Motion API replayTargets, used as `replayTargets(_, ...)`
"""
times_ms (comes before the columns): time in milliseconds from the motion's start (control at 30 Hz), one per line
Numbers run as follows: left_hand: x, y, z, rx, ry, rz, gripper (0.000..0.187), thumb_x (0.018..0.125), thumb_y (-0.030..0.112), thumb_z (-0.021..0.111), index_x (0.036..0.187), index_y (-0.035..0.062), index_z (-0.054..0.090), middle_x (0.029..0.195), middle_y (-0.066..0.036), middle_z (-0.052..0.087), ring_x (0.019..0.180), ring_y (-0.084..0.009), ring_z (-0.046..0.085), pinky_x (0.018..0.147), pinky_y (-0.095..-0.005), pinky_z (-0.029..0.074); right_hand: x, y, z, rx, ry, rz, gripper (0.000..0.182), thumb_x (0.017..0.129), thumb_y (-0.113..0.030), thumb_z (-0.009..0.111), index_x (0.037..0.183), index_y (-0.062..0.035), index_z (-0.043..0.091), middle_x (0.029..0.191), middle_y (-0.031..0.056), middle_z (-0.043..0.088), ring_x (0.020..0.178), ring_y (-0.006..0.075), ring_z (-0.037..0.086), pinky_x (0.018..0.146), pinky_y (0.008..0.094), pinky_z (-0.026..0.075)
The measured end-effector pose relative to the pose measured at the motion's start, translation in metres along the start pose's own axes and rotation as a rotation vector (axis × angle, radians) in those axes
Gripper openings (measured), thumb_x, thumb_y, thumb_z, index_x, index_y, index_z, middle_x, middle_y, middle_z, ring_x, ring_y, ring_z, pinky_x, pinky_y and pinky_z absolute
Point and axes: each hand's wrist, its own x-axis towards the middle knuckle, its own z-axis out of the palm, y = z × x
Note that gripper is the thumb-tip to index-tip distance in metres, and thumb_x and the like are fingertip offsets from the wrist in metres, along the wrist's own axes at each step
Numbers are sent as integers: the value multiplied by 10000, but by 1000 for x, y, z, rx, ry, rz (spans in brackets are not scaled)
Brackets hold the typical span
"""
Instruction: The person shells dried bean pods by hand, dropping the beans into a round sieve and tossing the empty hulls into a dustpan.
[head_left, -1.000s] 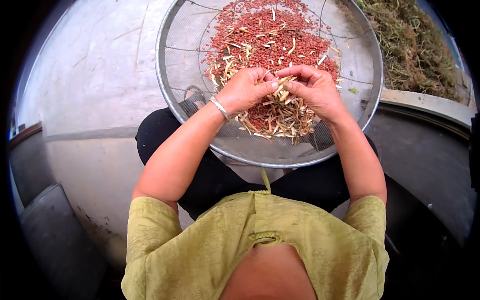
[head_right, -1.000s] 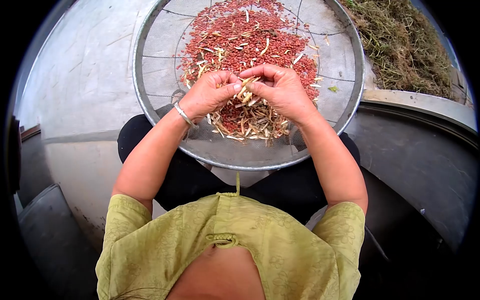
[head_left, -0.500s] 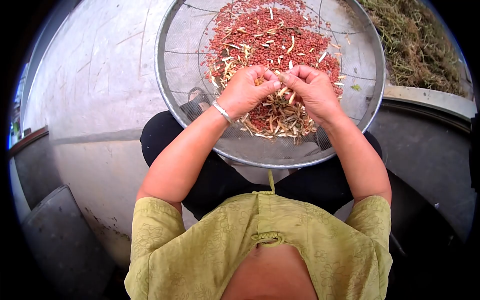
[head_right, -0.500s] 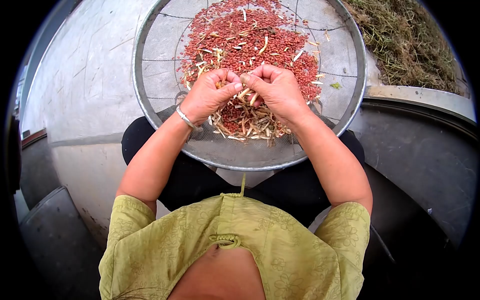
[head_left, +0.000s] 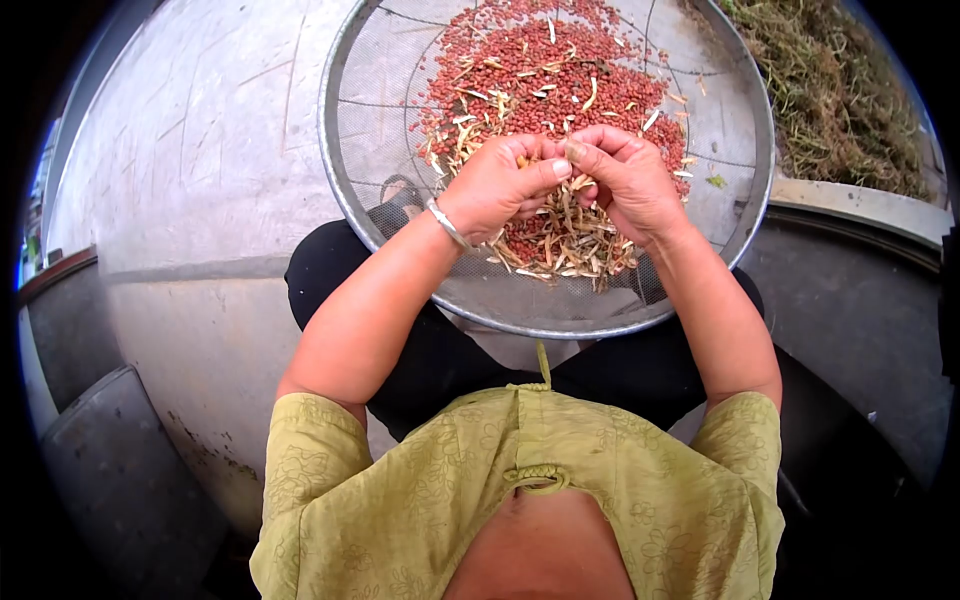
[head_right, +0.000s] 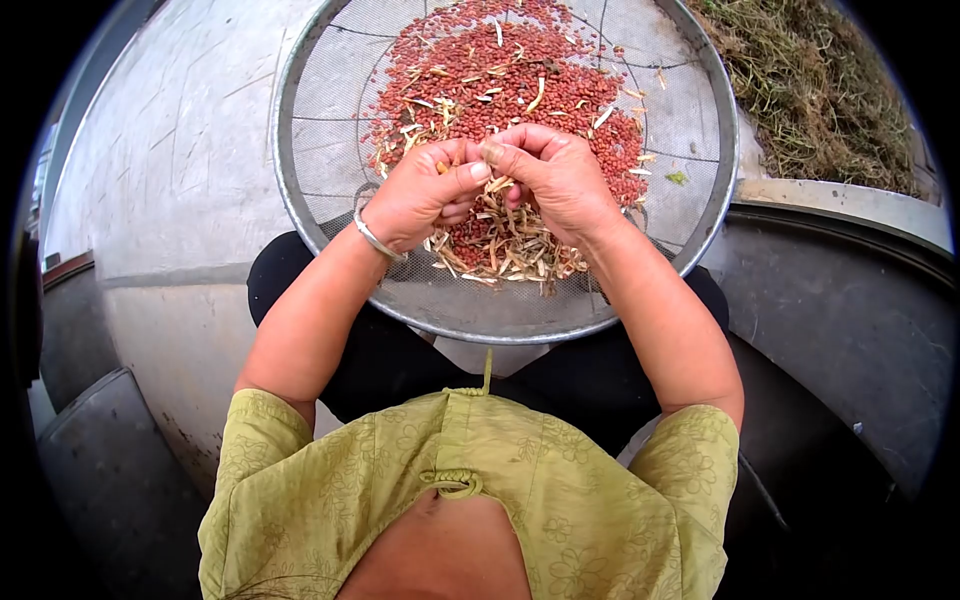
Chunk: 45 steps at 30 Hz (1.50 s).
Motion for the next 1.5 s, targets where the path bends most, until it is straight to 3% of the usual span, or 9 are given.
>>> replayTargets(100, -3, 2, -3, -206, -153, -133, 163, 860, 218, 616, 894, 99, 510, 602, 82, 366, 465, -11, 315, 405, -167, 229, -1, -3, -5, 4, -48, 74, 123, 838, -162, 645, 871, -55, 596, 770, -23, 568, 623, 49, 506, 492, 192, 421)
replayTargets(200, -9, 0, -7, -74, -87, -120, 353, 803, 305, 672, 1026, 55, 562, 721, 26, 537, 554, -33, 446, 467, -188, 381, -1, 1, 4, -48, -33, 0, 92, 843, -145, 628, 855, -61, 593, 746, -23, 542, 592, 48, 488, 474, 188, 388)
replayTargets(333, 9, -17, -4, 366, 120, 287, 204, 804, 229, 661, 879, 45, 615, 790, -13, 608, 725, -90, 554, 671, -269, 471, 3, 3, -1, -70, -16, -52, 124, 854, -80, 597, 761, -85, 515, 678, -17, 537, 523, 38, 465, 436, 173, 353)
replayTargets(533, 8, -7, 6, 717, 294, 489, 181, 772, 177, 656, 772, 32, 548, 667, -96, 576, 613, -177, 560, 573, -320, 436, 4, 7, 5, -97, 130, -91, 154, 870, -130, 597, 750, -98, 505, 706, -15, 570, 523, 31, 456, 437, 165, 352)
replayTargets(967, 10, -4, 4, 172, 114, 345, 142, 862, 162, 571, 784, 57, 515, 729, 2, 554, 670, -58, 499, 608, -244, 445, 4, 9, 12, -298, 163, -202, 135, 885, -169, 577, 892, -39, 615, 720, -34, 558, 587, 21, 472, 506, 169, 370)
replayTargets(1033, 15, -14, 6, 177, 177, 409, 107, 861, 138, 570, 810, 61, 516, 760, 10, 557, 720, -43, 499, 630, -222, 438, 8, 25, -4, -379, 125, -410, 132, 883, -140, 568, 888, -12, 603, 746, -18, 573, 613, 38, 509, 529, 183, 423)
replayTargets(1167, -10, -17, 35, 183, 218, 287, 97, 868, 122, 553, 800, 79, 499, 718, 53, 475, 663, -24, 417, 590, -199, 379, -23, 11, 0, -226, 83, -224, 109, 882, -118, 563, 876, -11, 582, 755, -1, 581, 620, 46, 524, 536, 183, 444)
replayTargets(1233, 2, -8, 5, 136, 184, 290, 135, 892, 171, 553, 812, 108, 465, 621, 70, 429, 483, -6, 352, 429, -159, 275, 4, 8, 16, -189, 108, -177, 94, 880, -111, 564, 874, -19, 577, 771, 4, 584, 620, 47, 523, 540, 190, 456)
replayTargets(1500, 5, -7, 9, 92, 163, 258, 115, 897, 174, 552, 842, 108, 476, 608, 69, 423, 483, -13, 365, 435, -166, 293, -2, 1, 12, 15, 97, -170, 87, 848, -74, 597, 875, 8, 584, 755, 21, 582, 589, 65, 531, 514, 189, 457)
